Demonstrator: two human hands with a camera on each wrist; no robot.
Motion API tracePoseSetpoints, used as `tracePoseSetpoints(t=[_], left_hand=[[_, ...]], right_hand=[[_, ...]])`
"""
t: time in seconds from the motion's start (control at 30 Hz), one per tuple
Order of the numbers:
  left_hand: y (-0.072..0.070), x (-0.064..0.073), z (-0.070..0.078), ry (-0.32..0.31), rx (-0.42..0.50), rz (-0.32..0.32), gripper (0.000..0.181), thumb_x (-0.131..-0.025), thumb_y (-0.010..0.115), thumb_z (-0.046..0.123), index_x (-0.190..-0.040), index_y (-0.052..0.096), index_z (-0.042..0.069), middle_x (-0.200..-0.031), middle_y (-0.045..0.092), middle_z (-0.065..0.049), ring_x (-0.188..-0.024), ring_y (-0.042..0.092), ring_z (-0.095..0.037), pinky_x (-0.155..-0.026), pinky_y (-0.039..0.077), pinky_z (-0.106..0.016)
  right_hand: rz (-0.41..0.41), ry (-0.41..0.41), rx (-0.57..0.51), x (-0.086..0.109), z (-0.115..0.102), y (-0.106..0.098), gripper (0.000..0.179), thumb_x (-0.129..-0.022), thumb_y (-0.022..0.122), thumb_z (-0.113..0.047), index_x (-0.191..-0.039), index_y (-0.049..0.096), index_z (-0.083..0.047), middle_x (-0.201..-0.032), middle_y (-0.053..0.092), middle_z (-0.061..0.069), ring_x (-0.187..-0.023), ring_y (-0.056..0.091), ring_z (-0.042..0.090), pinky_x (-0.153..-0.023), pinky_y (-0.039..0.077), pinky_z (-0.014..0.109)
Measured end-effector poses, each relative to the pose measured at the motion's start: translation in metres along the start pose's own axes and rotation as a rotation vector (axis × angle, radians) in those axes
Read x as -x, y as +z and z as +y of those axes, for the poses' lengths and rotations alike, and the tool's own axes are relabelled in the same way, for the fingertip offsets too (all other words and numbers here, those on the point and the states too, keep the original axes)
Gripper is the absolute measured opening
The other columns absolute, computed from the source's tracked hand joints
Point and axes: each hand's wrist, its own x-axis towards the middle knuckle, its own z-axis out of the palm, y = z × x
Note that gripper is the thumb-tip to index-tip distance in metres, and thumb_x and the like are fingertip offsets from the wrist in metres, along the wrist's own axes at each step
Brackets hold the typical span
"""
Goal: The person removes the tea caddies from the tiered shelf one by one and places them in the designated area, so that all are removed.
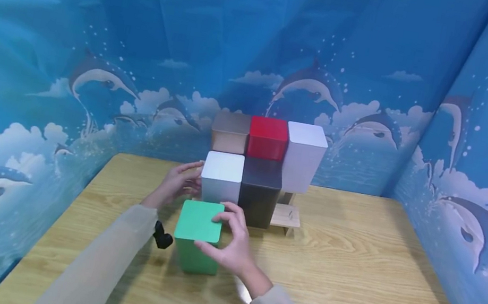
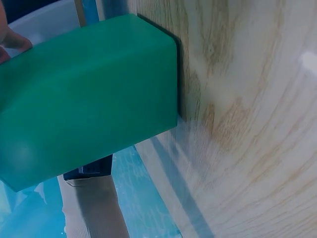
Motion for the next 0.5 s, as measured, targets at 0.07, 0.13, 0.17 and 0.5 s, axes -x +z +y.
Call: tracePoseSetpoints(t=[0.07,0.13,0.17,0.5], left_hand=[[0.000,0.000,0.000,0.001,-0.004,0.003,0.035,-0.089,0.065,0.026,-0.123,0.061,0.026,-0.086,0.069,-0.011,-0.074,0.067,-0.021,-0.072,0.055,-0.039],[0.000,0.001,0.000,0.004,-0.011,0.005,0.035,-0.089,0.064,0.026,-0.124,0.060,0.026,-0.086,0.069,-0.011,-0.074,0.067,-0.021,-0.073,0.055,-0.039],[0.000,0.001,0.000,0.003,-0.010,0.006,0.035,-0.089,0.064,0.026,-0.124,0.060,0.026,-0.086,0.069,-0.011,-0.075,0.067,-0.021,-0.073,0.055,-0.040],[0.000,0.001,0.001,-0.010,-0.014,0.005,0.037,-0.089,0.064,0.027,-0.125,0.059,0.025,-0.087,0.069,-0.011,-0.076,0.067,-0.021,-0.071,0.055,-0.038]], right_hand=[[-0.002,0.013,0.001,-0.001,0.000,0.002,0.042,-0.068,0.080,0.000,-0.101,0.053,0.003,-0.132,0.036,0.029,-0.118,0.041,0.038,-0.096,0.041,0.033],[-0.003,0.024,-0.003,-0.002,0.000,0.003,0.042,-0.069,0.080,0.000,-0.101,0.053,0.003,-0.133,0.036,0.028,-0.119,0.040,0.037,-0.096,0.041,0.036],[-0.003,0.028,-0.002,-0.003,0.000,0.004,0.042,-0.069,0.080,0.000,-0.101,0.053,0.002,-0.133,0.036,0.028,-0.120,0.040,0.037,-0.096,0.041,0.038],[-0.007,0.007,-0.009,-0.005,0.004,0.013,0.042,-0.068,0.079,0.000,-0.101,0.053,0.004,-0.132,0.036,0.029,-0.119,0.040,0.040,-0.096,0.042,0.043]])
